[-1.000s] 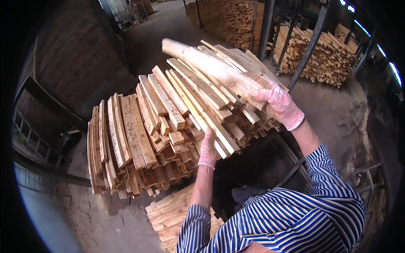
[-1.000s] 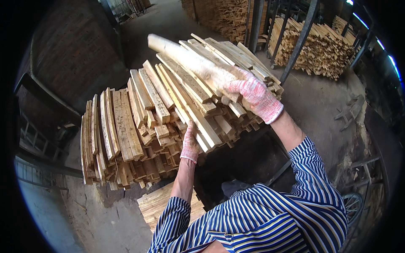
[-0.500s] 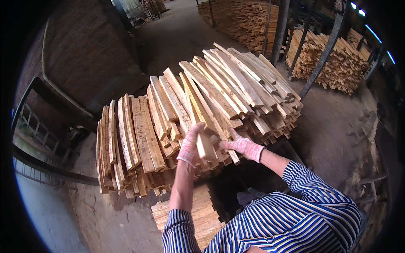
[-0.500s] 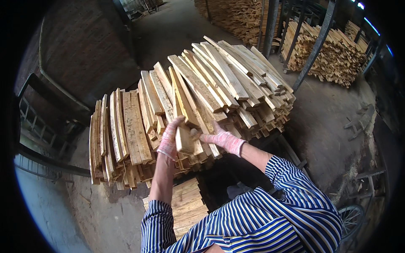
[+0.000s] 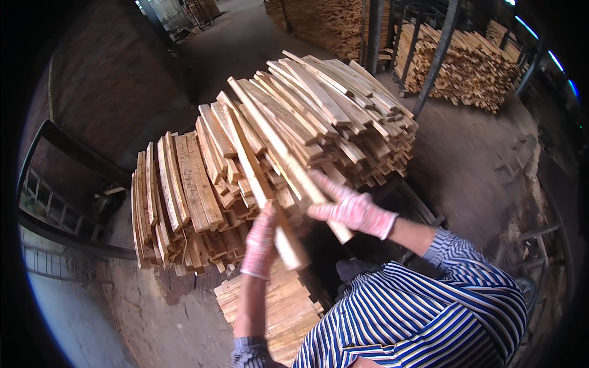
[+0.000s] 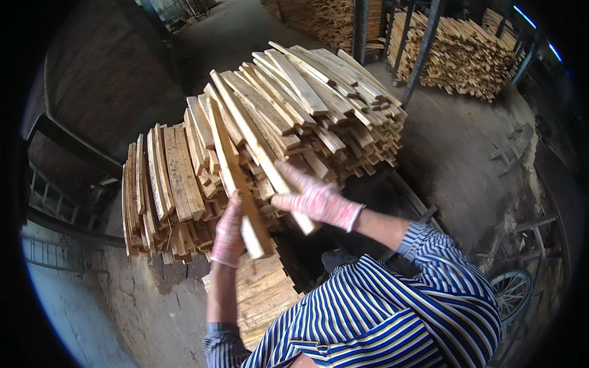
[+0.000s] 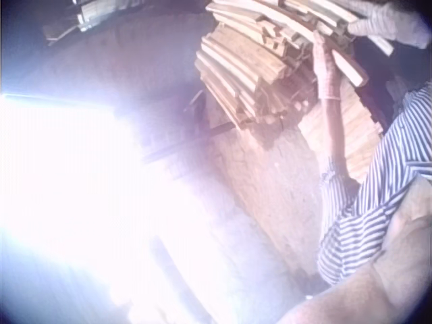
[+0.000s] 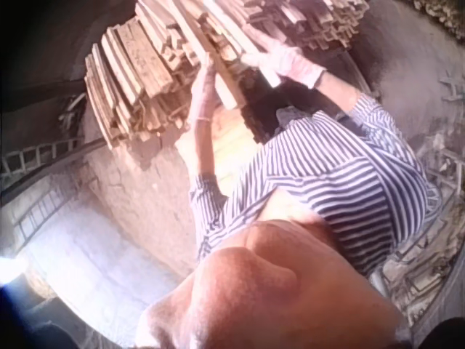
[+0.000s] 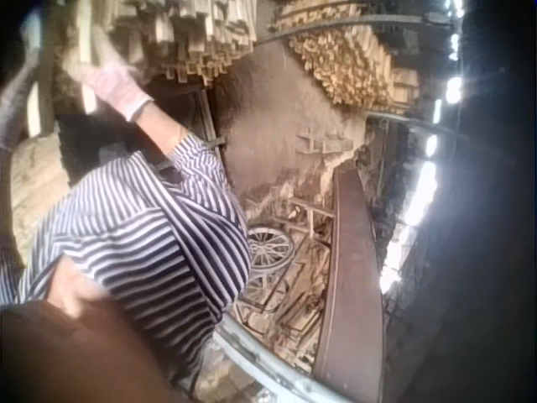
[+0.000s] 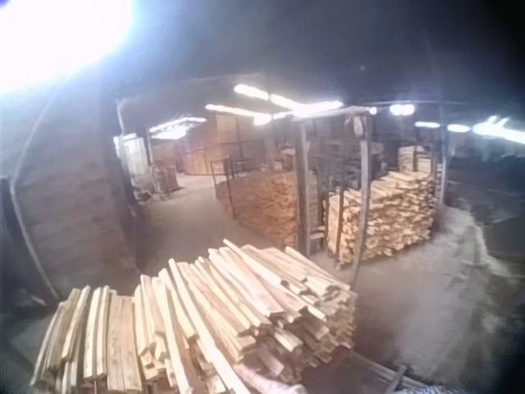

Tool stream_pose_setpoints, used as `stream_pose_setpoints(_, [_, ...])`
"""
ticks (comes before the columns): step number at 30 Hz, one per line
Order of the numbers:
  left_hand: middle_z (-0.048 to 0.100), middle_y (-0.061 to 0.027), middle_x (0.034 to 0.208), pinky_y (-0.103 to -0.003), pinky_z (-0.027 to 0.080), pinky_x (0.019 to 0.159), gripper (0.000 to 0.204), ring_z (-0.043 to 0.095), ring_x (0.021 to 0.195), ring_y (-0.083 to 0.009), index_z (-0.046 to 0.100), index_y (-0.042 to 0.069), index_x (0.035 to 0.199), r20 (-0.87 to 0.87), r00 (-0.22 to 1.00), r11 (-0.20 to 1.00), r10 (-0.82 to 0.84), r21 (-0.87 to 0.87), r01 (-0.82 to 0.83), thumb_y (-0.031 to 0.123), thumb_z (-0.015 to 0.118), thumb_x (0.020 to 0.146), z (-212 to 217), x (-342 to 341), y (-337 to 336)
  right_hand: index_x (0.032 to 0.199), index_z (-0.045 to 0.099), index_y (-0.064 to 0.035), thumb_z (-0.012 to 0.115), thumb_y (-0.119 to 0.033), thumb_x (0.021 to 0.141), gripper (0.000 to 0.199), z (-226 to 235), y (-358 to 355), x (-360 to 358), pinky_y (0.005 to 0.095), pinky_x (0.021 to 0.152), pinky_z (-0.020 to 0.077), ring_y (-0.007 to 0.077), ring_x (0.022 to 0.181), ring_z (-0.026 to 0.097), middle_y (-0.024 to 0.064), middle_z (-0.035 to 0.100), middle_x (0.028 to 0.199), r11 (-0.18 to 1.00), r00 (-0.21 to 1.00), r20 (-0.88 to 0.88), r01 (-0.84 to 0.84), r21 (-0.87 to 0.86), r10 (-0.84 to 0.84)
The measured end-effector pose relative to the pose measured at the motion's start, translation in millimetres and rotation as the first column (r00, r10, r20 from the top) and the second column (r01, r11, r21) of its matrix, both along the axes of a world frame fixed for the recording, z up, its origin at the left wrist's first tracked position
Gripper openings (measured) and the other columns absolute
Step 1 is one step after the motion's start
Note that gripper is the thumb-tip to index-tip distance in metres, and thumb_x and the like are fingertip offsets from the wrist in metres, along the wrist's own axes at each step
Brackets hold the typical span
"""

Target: The person repeatedly picks up wooden planks from a large pile and places them onto a growing stack on the floor. They wear pink gloves and handle the planks one by one, aligning them as they build the stack higher.

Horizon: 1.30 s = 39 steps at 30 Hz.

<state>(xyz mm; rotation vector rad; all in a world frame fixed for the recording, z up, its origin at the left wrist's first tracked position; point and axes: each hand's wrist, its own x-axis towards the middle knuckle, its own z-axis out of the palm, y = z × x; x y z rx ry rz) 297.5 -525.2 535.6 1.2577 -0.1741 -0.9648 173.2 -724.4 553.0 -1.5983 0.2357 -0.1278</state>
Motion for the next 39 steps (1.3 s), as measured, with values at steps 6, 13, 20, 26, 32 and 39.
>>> stream_pose_setpoints(6, [0.059,-0.0106,0.127,-0.038,0.051,0.099,0.092,0.057,0.118,-0.0212,0.048,0.008,0.139,-0.047,0.999,0.995,-0.015,0.101,0.019,0.080,0.055,0.082,-106.1,-61.1,-44.1,0.160,0.017,-0.0133,0.087,-0.029,0.078,0.110,-63.3,44.2,-54.9,0.0318,0.107,0.0440,0.0238,0.133,0.049,0.0161,0.050,0.147,0.997,0.965,-0.263,0.001,-0.083,-0.023])
stream_pose_setpoints(13, [0.069,-0.0128,0.097,-0.042,0.061,0.070,0.040,0.070,0.079,-0.0256,0.062,0.004,0.120,-0.284,0.945,0.935,0.165,-0.260,-0.241,0.031,0.070,0.091,-80.9,0.6,-75.8,0.161,0.002,-0.0165,0.073,-0.059,0.081,0.116,-57.2,55.8,-118.4,0.0461,0.122,0.0225,0.0360,0.150,0.025,0.0186,0.019,0.164,0.916,0.919,-0.378,-0.243,-0.320,0.111])
stream_pose_setpoints(20, [0.070,-0.0170,0.093,-0.044,0.060,0.075,0.047,0.070,0.084,-0.0309,0.057,0.001,0.122,-0.243,0.952,0.819,0.188,-0.497,-0.288,0.033,0.070,0.090,-73.2,-23.2,-68.6,0.160,0.004,-0.0120,0.060,-0.067,0.087,0.108,-55.1,-74.7,62.8,0.0476,0.114,0.0383,0.0451,0.145,0.026,0.0307,0.008,0.162,0.734,0.944,-0.086,0.188,-0.653,-0.319])
stream_pose_setpoints(26, [0.067,-0.0190,0.102,-0.045,0.057,0.083,0.065,0.067,0.094,-0.0309,0.052,-0.003,0.130,-0.207,0.909,0.819,0.362,-0.396,-0.416,0.038,0.074,0.086,-54.7,-3.0,-33.1,0.151,0.036,-0.0103,0.083,-0.070,0.055,0.123,-33.2,-183.6,205.5,0.0510,0.105,0.0447,0.0403,0.131,0.050,0.0265,0.047,0.143,0.382,0.833,-0.408,-0.262,-0.886,-0.373])
stream_pose_setpoints(32, [0.066,-0.0178,0.102,-0.044,0.057,0.086,0.069,0.066,0.095,-0.0285,0.051,-0.002,0.129,-0.208,0.820,0.755,0.533,-0.321,-0.572,0.037,0.080,0.081,-83.1,15.8,28.4,0.078,0.074,-0.0025,0.081,-0.048,0.062,0.048,-29.6,-207.8,236.3,0.0383,0.063,0.0577,0.0235,0.070,0.071,0.0109,0.074,0.075,0.237,0.846,-0.449,-0.391,-0.889,-0.288])
stream_pose_setpoints(39, [0.062,-0.0133,0.119,-0.048,0.055,0.091,0.066,0.067,0.097,-0.0288,0.044,0.002,0.140,-0.176,0.740,0.664,0.649,-0.344,-0.664,0.031,0.073,0.088,-101.9,4.3,78.1,0.085,0.071,0.0008,0.061,-0.028,0.074,0.032,-19.5,-203.9,224.0,0.0428,0.062,0.0551,0.0314,0.073,0.070,0.0217,0.070,0.080,0.268,0.908,-0.212,-0.116,-0.956,-0.362])
